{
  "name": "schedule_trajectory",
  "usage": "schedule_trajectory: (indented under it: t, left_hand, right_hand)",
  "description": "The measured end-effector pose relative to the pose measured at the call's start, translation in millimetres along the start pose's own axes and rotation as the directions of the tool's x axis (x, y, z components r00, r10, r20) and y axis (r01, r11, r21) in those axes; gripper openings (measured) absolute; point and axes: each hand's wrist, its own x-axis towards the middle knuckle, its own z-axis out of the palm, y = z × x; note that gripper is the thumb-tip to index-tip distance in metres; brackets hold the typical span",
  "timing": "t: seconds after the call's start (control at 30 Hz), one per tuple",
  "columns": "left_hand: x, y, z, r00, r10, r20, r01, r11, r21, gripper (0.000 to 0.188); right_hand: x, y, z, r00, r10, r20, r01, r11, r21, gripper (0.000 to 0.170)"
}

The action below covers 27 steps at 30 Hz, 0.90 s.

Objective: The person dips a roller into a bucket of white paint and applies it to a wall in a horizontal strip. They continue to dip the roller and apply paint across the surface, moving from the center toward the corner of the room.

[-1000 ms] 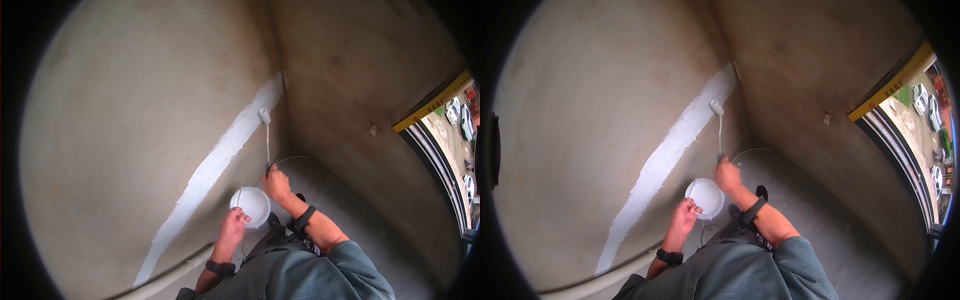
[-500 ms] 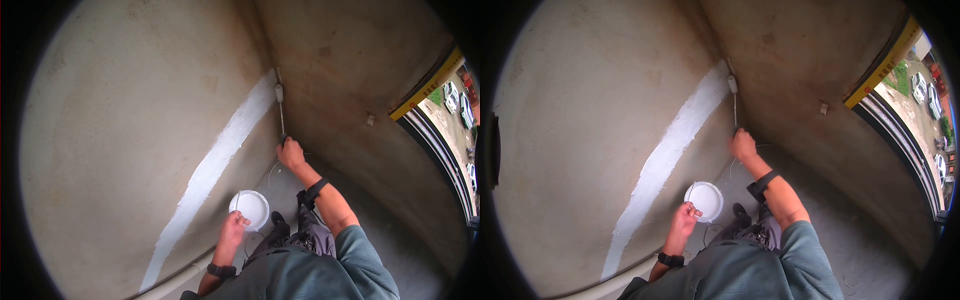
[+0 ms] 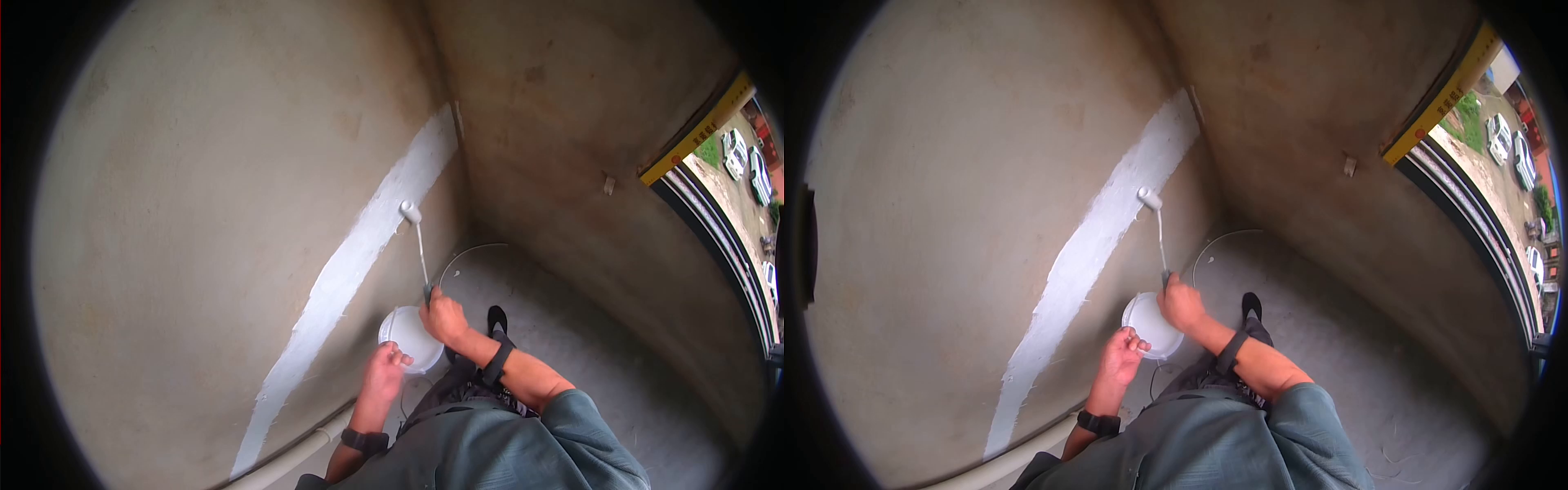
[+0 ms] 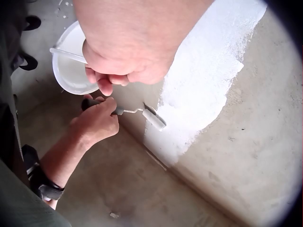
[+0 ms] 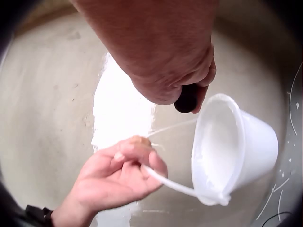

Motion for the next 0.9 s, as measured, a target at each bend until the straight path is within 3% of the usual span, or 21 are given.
schedule_trajectory:
  t: [0.1, 0.23, 0.47, 0.57, 0.7, 0.73, 0.9]
  left_hand:
    - [-1, 1, -1, 1.000, 0.002, 0.001, -0.002, 1.000, 0.009, 0.017]
    - [0, 1, -3, 1.000, 0.000, 0.008, 0.000, 1.000, 0.003, 0.018]
    - [2, 2, -10, 1.000, 0.022, -0.021, -0.022, 1.000, 0.002, 0.019]
    - [1, -1, -13, 0.999, 0.049, -0.023, -0.049, 0.999, -0.002, 0.019]
    - [4, -6, -21, 0.998, 0.069, 0.000, -0.068, 0.998, -0.016, 0.019]
    - [4, -8, -24, 0.997, 0.071, 0.007, -0.071, 0.997, -0.021, 0.018]
    - [3, -21, -47, 0.995, 0.099, -0.007, -0.099, 0.994, -0.037, 0.015]
  right_hand:
    - [-31, -4, 15, 0.995, -0.009, 0.104, 0.010, 1.000, -0.016, 0.027]
    - [-34, 6, 14, 0.996, -0.017, 0.082, 0.016, 1.000, 0.013, 0.032]
    - [84, 30, -33, 0.976, 0.060, -0.207, -0.069, 0.997, -0.033, 0.032]
    - [103, 34, -51, 0.975, 0.061, -0.212, -0.065, 0.998, -0.010, 0.032]
    - [65, 16, -26, 0.988, 0.044, -0.148, -0.043, 0.999, 0.005, 0.033]
    - [50, 9, -17, 0.996, 0.066, -0.056, -0.062, 0.996, 0.063, 0.032]
    - [-29, -23, 35, 0.999, -0.048, 0.019, 0.048, 0.999, 0.026, 0.032]
